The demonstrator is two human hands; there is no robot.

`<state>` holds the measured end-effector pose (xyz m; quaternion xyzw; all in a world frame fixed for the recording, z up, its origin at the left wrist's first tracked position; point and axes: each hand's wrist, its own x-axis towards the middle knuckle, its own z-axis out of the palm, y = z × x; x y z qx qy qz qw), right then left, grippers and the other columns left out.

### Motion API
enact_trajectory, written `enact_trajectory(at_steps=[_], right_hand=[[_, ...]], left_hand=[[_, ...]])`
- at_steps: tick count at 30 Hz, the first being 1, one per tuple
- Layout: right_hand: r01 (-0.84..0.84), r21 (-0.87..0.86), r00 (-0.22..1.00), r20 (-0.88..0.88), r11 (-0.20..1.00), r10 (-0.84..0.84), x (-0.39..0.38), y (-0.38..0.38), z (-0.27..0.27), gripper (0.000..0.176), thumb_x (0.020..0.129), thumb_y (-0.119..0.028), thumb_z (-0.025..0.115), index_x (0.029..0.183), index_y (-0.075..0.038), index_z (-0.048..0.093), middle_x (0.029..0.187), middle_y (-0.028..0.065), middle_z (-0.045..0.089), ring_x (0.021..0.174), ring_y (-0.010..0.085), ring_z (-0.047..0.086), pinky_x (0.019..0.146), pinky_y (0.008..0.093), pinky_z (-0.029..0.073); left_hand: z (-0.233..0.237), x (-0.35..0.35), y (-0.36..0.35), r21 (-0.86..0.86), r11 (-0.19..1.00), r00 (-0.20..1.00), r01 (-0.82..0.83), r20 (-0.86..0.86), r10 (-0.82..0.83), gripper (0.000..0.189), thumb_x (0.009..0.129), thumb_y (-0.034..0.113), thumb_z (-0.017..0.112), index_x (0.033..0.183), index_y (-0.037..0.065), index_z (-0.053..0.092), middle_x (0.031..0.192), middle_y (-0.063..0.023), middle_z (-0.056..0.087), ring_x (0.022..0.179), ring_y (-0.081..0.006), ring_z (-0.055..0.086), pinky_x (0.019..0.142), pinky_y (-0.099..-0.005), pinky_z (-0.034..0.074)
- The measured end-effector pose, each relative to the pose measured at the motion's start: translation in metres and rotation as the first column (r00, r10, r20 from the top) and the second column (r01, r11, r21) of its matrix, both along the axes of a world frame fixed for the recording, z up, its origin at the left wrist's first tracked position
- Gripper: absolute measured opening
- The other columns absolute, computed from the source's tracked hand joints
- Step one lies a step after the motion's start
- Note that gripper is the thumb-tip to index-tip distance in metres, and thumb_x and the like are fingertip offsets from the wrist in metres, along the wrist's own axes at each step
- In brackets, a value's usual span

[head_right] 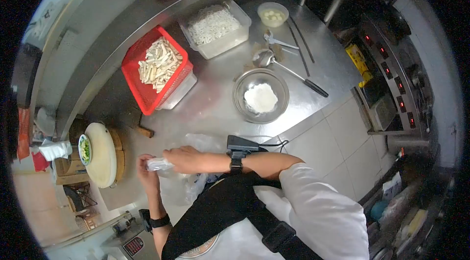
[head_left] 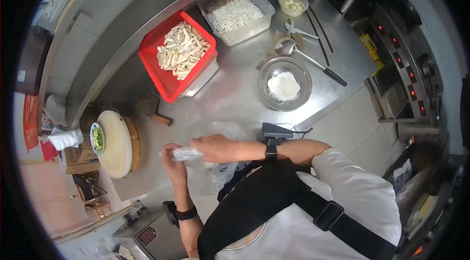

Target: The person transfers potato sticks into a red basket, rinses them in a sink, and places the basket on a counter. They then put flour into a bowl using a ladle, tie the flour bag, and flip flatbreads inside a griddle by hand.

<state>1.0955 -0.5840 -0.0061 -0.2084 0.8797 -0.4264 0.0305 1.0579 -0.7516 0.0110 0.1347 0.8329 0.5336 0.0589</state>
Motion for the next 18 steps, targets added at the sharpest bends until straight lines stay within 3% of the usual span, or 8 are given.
enact_trajectory(at_steps=[2, 5, 7, 9, 11, 14, 16, 18], right_hand=[[0.078, -0.125, 0.993, 0.093, 0.989, -0.067, 0.005, 0.000, 0.003, 0.029, 0.074, -0.011, 0.057, 0.096, 0.001, 0.042, 0.082, 0.0196, 0.056, 0.074, 0.0315, 0.058, 0.065, 0.0418, 0.044], [-0.028, -0.350, 0.919, 0.359, 0.936, 0.162, 0.007, 0.003, 0.021, 0.028, 0.079, -0.009, 0.050, 0.102, 0.002, 0.039, 0.079, 0.0159, 0.056, 0.075, 0.0273, 0.058, 0.065, 0.0378, 0.044], [-0.099, -0.745, 0.875, 0.250, 0.660, 0.414, 0.006, 0.001, 0.021, 0.025, 0.083, -0.010, 0.046, 0.104, 0.002, 0.039, 0.074, 0.0101, 0.055, 0.071, 0.0217, 0.057, 0.065, 0.0341, 0.044], [-0.173, -0.730, 0.853, 0.224, 0.661, 0.471, 0.006, -0.003, 0.025, 0.024, 0.084, -0.010, 0.044, 0.104, 0.002, 0.039, 0.072, 0.0078, 0.053, 0.070, 0.0189, 0.056, 0.065, 0.0327, 0.044], [-0.249, -0.714, 0.823, 0.200, 0.655, 0.531, 0.007, -0.008, 0.026, 0.023, 0.085, -0.009, 0.042, 0.104, 0.003, 0.039, 0.071, 0.0055, 0.052, 0.069, 0.0161, 0.055, 0.066, 0.0312, 0.043], [-0.278, -0.737, 0.656, 0.323, 0.617, 0.682, 0.001, -0.008, 0.020, 0.016, 0.084, -0.014, 0.045, 0.088, 0.001, 0.048, 0.077, 0.0091, 0.057, 0.071, 0.0146, 0.057, 0.064, 0.0303, 0.045], [-0.159, -0.900, 0.442, 0.304, 0.407, 0.844, -0.005, -0.002, 0.005, 0.023, 0.086, -0.021, 0.049, 0.089, 0.001, 0.052, 0.081, 0.0075, 0.058, 0.073, 0.0136, 0.056, 0.064, 0.0308, 0.045], [-0.117, -0.923, 0.422, 0.288, 0.366, 0.860, -0.028, -0.005, -0.037, 0.030, 0.085, -0.027, 0.054, 0.095, 0.001, 0.052, 0.085, 0.0039, 0.057, 0.072, 0.0135, 0.053, 0.065, 0.0311, 0.045]], left_hand=[[0.000, -0.007, 0.008, 0.094, 0.982, 0.964, -0.161, -0.199, 0.177, 0.014, 0.074, -0.005, 0.047, 0.084, 0.004, 0.046, 0.081, -0.0026, 0.049, 0.079, -0.0106, 0.047, 0.072, -0.0237, 0.038], [0.013, -0.011, 0.016, 0.307, 0.917, 0.945, -0.254, -0.122, 0.303, 0.010, 0.078, 0.000, 0.047, 0.086, 0.005, 0.044, 0.080, -0.0023, 0.048, 0.077, -0.0101, 0.046, 0.070, -0.0233, 0.037], [0.015, -0.017, 0.016, 0.368, 0.889, 0.930, -0.273, -0.133, 0.341, 0.007, 0.083, 0.010, 0.049, 0.085, 0.007, 0.044, 0.076, -0.0004, 0.045, 0.071, -0.0089, 0.044, 0.065, -0.0227, 0.037], [0.021, -0.020, 0.015, 0.427, 0.855, 0.911, -0.295, -0.144, 0.387, 0.014, 0.087, 0.021, 0.051, 0.085, 0.008, 0.044, 0.072, 0.0015, 0.042, 0.065, -0.0077, 0.042, 0.060, -0.0221, 0.038], [0.036, -0.018, 0.016, 0.555, 0.749, 0.931, -0.362, 0.170, 0.324, 0.012, 0.085, 0.018, 0.052, 0.086, 0.010, 0.043, 0.081, -0.0008, 0.045, 0.075, -0.0110, 0.044, 0.067, -0.0215, 0.036], [0.059, -0.008, 0.035, 0.615, 0.690, 0.922, -0.382, 0.303, 0.241, 0.017, 0.087, 0.025, 0.051, 0.085, 0.011, 0.043, 0.078, 0.0008, 0.041, 0.072, -0.0106, 0.041, 0.065, -0.0214, 0.036], [0.073, -0.004, 0.042, 0.677, 0.668, 0.944, -0.309, 0.303, 0.129, 0.017, 0.088, 0.025, 0.050, 0.085, 0.010, 0.043, 0.075, 0.0013, 0.038, 0.070, -0.0105, 0.039, 0.064, -0.0216, 0.036], [0.079, -0.001, 0.043, 0.737, 0.631, 0.958, -0.244, 0.282, 0.041, 0.017, 0.088, 0.025, 0.049, 0.084, 0.010, 0.043, 0.073, 0.0018, 0.036, 0.068, -0.0103, 0.038, 0.063, -0.0218, 0.036]])
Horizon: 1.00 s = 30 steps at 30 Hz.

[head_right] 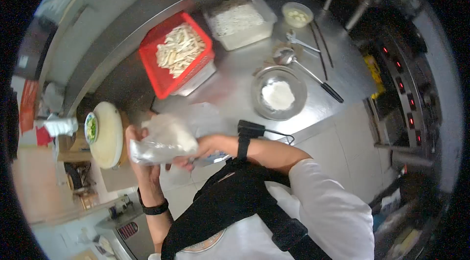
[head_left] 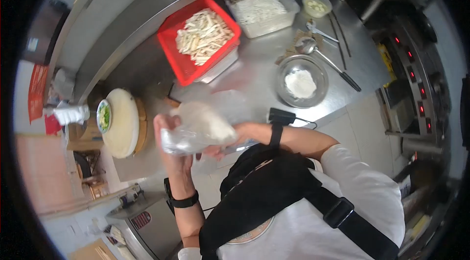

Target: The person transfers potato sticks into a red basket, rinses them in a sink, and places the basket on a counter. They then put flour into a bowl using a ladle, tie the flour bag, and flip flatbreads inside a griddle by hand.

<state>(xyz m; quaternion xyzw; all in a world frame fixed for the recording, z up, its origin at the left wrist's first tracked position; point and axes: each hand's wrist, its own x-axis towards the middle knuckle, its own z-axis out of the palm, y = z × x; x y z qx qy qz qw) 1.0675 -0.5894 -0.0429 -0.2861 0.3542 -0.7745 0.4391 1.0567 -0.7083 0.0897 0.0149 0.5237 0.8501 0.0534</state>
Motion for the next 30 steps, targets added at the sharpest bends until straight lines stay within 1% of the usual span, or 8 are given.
enact_trajectory(at_steps=[3, 7, 11, 13, 18, 22, 24, 30], right_hand=[[0.384, -0.106, 0.920, 0.126, 0.917, -0.371, -0.007, 0.029, 0.008, 0.025, 0.082, -0.019, 0.058, 0.097, 0.000, 0.054, 0.087, 0.0022, 0.056, 0.072, 0.0117, 0.051, 0.065, 0.0289, 0.045], [0.400, 0.042, 0.916, -0.038, 0.915, -0.399, -0.047, 0.033, 0.007, 0.024, 0.080, -0.015, 0.059, 0.097, 0.000, 0.055, 0.087, 0.0021, 0.057, 0.073, 0.0108, 0.051, 0.066, 0.0281, 0.044], [0.321, 0.292, 0.887, -0.426, 0.901, -0.178, -0.081, 0.037, 0.021, 0.023, 0.077, -0.012, 0.060, 0.097, 0.000, 0.056, 0.087, 0.0020, 0.058, 0.074, 0.0100, 0.051, 0.066, 0.0274, 0.044], [0.238, 0.427, 0.675, -0.718, 0.872, 0.167, -0.097, 0.036, 0.041, 0.026, 0.072, -0.003, 0.059, 0.097, 0.002, 0.060, 0.085, 0.0027, 0.061, 0.076, 0.0080, 0.052, 0.067, 0.0261, 0.044], [0.078, 0.440, 0.729, -0.638, 0.894, 0.250, -0.084, 0.022, 0.098, 0.034, 0.064, 0.009, 0.054, 0.096, 0.001, 0.062, 0.091, 0.0069, 0.063, 0.079, 0.0116, 0.056, 0.070, 0.0245, 0.045], [0.135, 0.521, 0.817, -0.540, 0.843, 0.203, -0.077, 0.024, 0.123, 0.030, 0.066, 0.007, 0.052, 0.094, 0.001, 0.061, 0.081, 0.0050, 0.062, 0.068, 0.0081, 0.054, 0.062, 0.0226, 0.044], [0.427, 0.466, 0.827, -0.547, 0.775, -0.127, -0.063, 0.019, 0.129, 0.011, 0.071, 0.000, 0.053, 0.081, 0.001, 0.058, 0.065, 0.0028, 0.055, 0.060, 0.0068, 0.051, 0.054, 0.0211, 0.041], [0.564, 0.251, 0.813, -0.335, 0.787, -0.476, -0.022, -0.029, 0.113, 0.030, 0.069, -0.003, 0.062, 0.096, 0.000, 0.051, 0.082, 0.0042, 0.056, 0.076, 0.0128, 0.056, 0.069, 0.0254, 0.046]], left_hand=[[0.003, 0.006, -0.007, -0.038, 0.988, 0.983, 0.148, -0.104, -0.151, 0.019, 0.087, 0.026, 0.051, 0.084, 0.009, 0.043, 0.070, 0.0026, 0.030, 0.064, -0.0104, 0.035, 0.062, -0.0221, 0.037], [0.001, 0.006, -0.028, -0.090, 0.849, 0.845, 0.520, -0.090, -0.527, 0.022, 0.083, 0.025, 0.057, 0.079, 0.010, 0.043, 0.070, 0.0023, 0.039, 0.065, -0.0098, 0.041, 0.060, -0.0219, 0.037], [0.009, 0.007, -0.038, -0.408, 0.625, 0.686, 0.665, 0.005, -0.727, 0.016, 0.078, 0.013, 0.063, 0.077, 0.008, 0.048, 0.071, 0.0013, 0.048, 0.067, -0.0087, 0.048, 0.062, -0.0213, 0.039], [0.013, 0.005, -0.039, -0.464, 0.420, 0.515, 0.780, 0.095, -0.852, 0.011, 0.076, 0.006, 0.064, 0.079, 0.005, 0.054, 0.077, 0.0003, 0.054, 0.071, -0.0063, 0.049, 0.065, -0.0214, 0.041], [0.035, 0.000, -0.041, -0.521, 0.193, 0.292, 0.832, 0.115, -0.949, 0.011, 0.077, 0.008, 0.063, 0.078, 0.004, 0.053, 0.077, 0.0014, 0.054, 0.073, -0.0055, 0.048, 0.067, -0.0213, 0.040], [0.009, 0.011, -0.039, -0.640, 0.426, 0.522, 0.640, -0.046, -0.852, 0.011, 0.078, 0.007, 0.060, 0.083, 0.004, 0.051, 0.081, 0.0008, 0.051, 0.077, -0.0071, 0.048, 0.071, -0.0221, 0.040], [-0.002, 0.027, -0.037, -0.565, 0.819, 0.896, 0.103, -0.304, -0.323, 0.011, 0.079, 0.006, 0.058, 0.086, 0.003, 0.050, 0.086, -0.0016, 0.051, 0.083, -0.0099, 0.049, 0.072, -0.0232, 0.040], [-0.034, 0.009, -0.049, -0.531, 0.643, 0.746, -0.553, -0.658, 0.098, 0.016, 0.081, 0.008, 0.053, 0.095, 0.005, 0.046, 0.099, -0.0073, 0.049, 0.093, -0.0139, 0.047, 0.081, -0.0263, 0.037]])
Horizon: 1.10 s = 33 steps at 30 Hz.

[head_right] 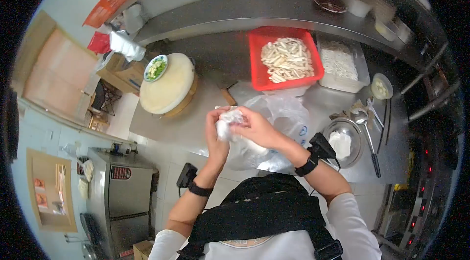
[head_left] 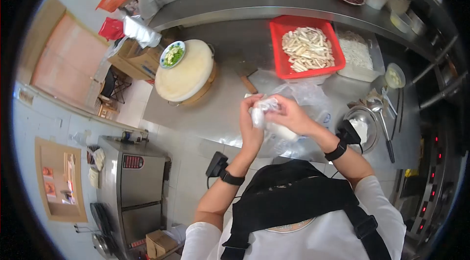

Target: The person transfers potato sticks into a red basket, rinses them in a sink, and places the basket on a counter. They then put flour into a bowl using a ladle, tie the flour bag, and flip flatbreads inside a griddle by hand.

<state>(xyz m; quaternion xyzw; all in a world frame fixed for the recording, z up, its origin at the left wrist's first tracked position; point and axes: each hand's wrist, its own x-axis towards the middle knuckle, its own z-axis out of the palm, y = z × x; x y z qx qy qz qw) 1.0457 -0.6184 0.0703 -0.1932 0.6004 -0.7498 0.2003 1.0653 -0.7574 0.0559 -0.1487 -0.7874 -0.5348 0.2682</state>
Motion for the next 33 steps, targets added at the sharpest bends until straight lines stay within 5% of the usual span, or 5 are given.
enact_trajectory(at_steps=[3, 16, 22, 31, 33], right_hand=[[0.326, 0.144, 0.722, -0.676, 0.934, -0.148, -0.001, -0.009, -0.019, 0.050, 0.065, -0.016, 0.069, 0.106, 0.000, 0.046, 0.090, 0.0118, 0.055, 0.084, 0.0300, 0.055, 0.076, 0.0340, 0.045], [0.501, 0.295, 0.800, -0.516, 0.814, -0.306, -0.017, 0.021, -0.041, 0.022, 0.066, -0.010, 0.056, 0.086, 0.000, 0.052, 0.071, 0.0144, 0.058, 0.068, 0.0275, 0.058, 0.061, 0.0335, 0.044], [0.217, 0.489, 0.893, -0.449, 0.845, 0.030, -0.008, 0.042, -0.043, 0.019, 0.070, -0.007, 0.052, 0.088, -0.002, 0.052, 0.074, 0.0137, 0.059, 0.070, 0.0282, 0.058, 0.062, 0.0338, 0.044], [0.207, 0.614, 0.840, -0.510, 0.761, 0.183, -0.026, 0.076, -0.118, 0.035, 0.067, -0.005, 0.057, 0.101, -0.003, 0.051, 0.099, 0.0126, 0.057, 0.092, 0.0302, 0.055, 0.077, 0.0360, 0.044], [0.654, 0.599, 0.415, -0.795, 0.462, 0.442, -0.010, 0.087, -0.108, 0.038, 0.066, -0.008, 0.061, 0.102, -0.006, 0.052, 0.104, 0.0117, 0.056, 0.097, 0.0276, 0.053, 0.083, 0.0375, 0.040]], left_hand=[[-0.007, -0.010, 0.005, 0.485, 0.874, 0.940, -0.030, 0.310, -0.140, 0.022, 0.079, 0.003, 0.050, 0.100, 0.003, 0.043, 0.097, -0.0047, 0.049, 0.091, -0.0126, 0.047, 0.079, -0.0246, 0.038], [-0.027, -0.023, -0.014, -0.027, 0.973, 0.829, 0.228, 0.529, -0.180, 0.020, 0.076, 0.000, 0.057, 0.096, -0.002, 0.057, 0.089, -0.0057, 0.061, 0.077, -0.0098, 0.056, 0.067, -0.0224, 0.043], [-0.035, -0.028, -0.019, 0.562, 0.660, 0.217, 0.498, 0.656, -0.723, 0.025, 0.079, 0.014, 0.062, 0.096, -0.002, 0.056, 0.085, -0.0033, 0.062, 0.074, -0.0059, 0.056, 0.067, -0.0216, 0.044], [-0.052, 0.024, -0.003, -0.762, 0.507, 0.861, 0.403, 0.503, 0.072, 0.088, 0.056, 0.026, 0.077, 0.131, 0.016, 0.030, 0.137, -0.0130, 0.017, 0.125, -0.0407, 0.015, 0.094, -0.0499, 0.033], [-0.069, 0.031, -0.009, -0.837, 0.472, 0.875, 0.277, 0.422, 0.236, 0.088, 0.056, 0.027, 0.077, 0.130, 0.016, 0.031, 0.137, -0.0147, 0.016, 0.124, -0.0430, 0.016, 0.095, -0.0496, 0.032]])
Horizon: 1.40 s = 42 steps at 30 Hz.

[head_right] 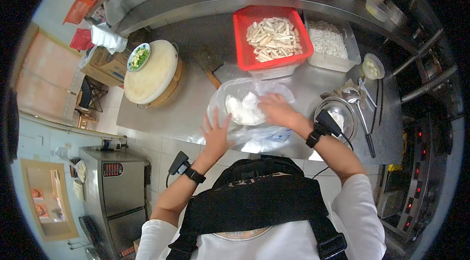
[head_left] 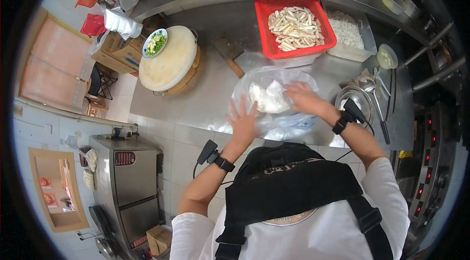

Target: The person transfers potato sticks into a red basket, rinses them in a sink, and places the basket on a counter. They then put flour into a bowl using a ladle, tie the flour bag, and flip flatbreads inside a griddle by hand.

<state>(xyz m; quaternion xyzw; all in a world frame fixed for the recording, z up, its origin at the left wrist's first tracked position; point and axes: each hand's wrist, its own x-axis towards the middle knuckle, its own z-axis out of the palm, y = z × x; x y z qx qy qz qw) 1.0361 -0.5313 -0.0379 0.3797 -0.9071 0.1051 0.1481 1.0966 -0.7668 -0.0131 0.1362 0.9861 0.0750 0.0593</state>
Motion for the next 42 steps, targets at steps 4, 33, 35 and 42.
enact_trajectory(at_steps=[4, 33, 35, 42], right_hand=[[0.190, 0.115, 0.982, -0.020, 0.975, -0.189, 0.004, 0.023, 0.010, 0.045, 0.064, -0.008, 0.063, 0.108, -0.007, 0.051, 0.107, 0.0090, 0.055, 0.100, 0.0255, 0.052, 0.088, 0.0379, 0.038], [0.332, -0.783, 0.476, 0.620, 0.526, 0.623, 0.027, -0.001, 0.119, 0.040, 0.092, -0.037, 0.036, 0.070, -0.005, 0.049, 0.057, -0.0009, 0.043, 0.052, 0.0091, 0.045, 0.058, 0.0229, 0.040], [0.462, -0.702, 0.451, 0.712, 0.541, 0.538, 0.029, 0.005, 0.121, 0.040, 0.090, -0.038, 0.039, 0.069, -0.005, 0.047, 0.054, -0.0010, 0.040, 0.049, 0.0109, 0.045, 0.070, 0.0306, 0.044], [0.530, -0.734, 0.563, 0.679, 0.425, 0.472, 0.027, 0.017, 0.120, 0.041, 0.091, -0.038, 0.038, 0.073, -0.003, 0.051, 0.048, -0.0020, 0.037, 0.042, 0.0091, 0.040, 0.051, 0.0240, 0.039]], left_hand=[[-0.094, -0.010, -0.045, 0.441, 0.894, 0.995, -0.074, -0.027, 0.095, 0.074, 0.061, 0.029, 0.074, 0.124, 0.013, 0.039, 0.136, -0.0186, 0.016, 0.120, -0.0474, 0.023, 0.092, -0.0514, 0.034], [-0.038, -0.054, -0.050, -0.005, 0.941, 0.931, 0.338, -0.149, -0.335, 0.028, 0.069, 0.011, 0.060, 0.097, 0.015, 0.059, 0.110, -0.0008, 0.054, 0.099, -0.0250, 0.053, 0.071, -0.0384, 0.050], [-0.045, -0.051, -0.051, 0.048, 0.957, 0.942, 0.287, -0.194, -0.273, 0.025, 0.072, 0.010, 0.055, 0.096, 0.014, 0.058, 0.101, -0.0030, 0.059, 0.091, -0.0262, 0.058, 0.069, -0.0396, 0.050], [-0.027, -0.060, -0.086, -0.327, 0.888, 0.945, 0.324, 0.163, -0.284, 0.022, 0.074, 0.016, 0.055, 0.096, 0.015, 0.059, 0.088, -0.0084, 0.062, 0.079, -0.0278, 0.061, 0.065, -0.0381, 0.050]])
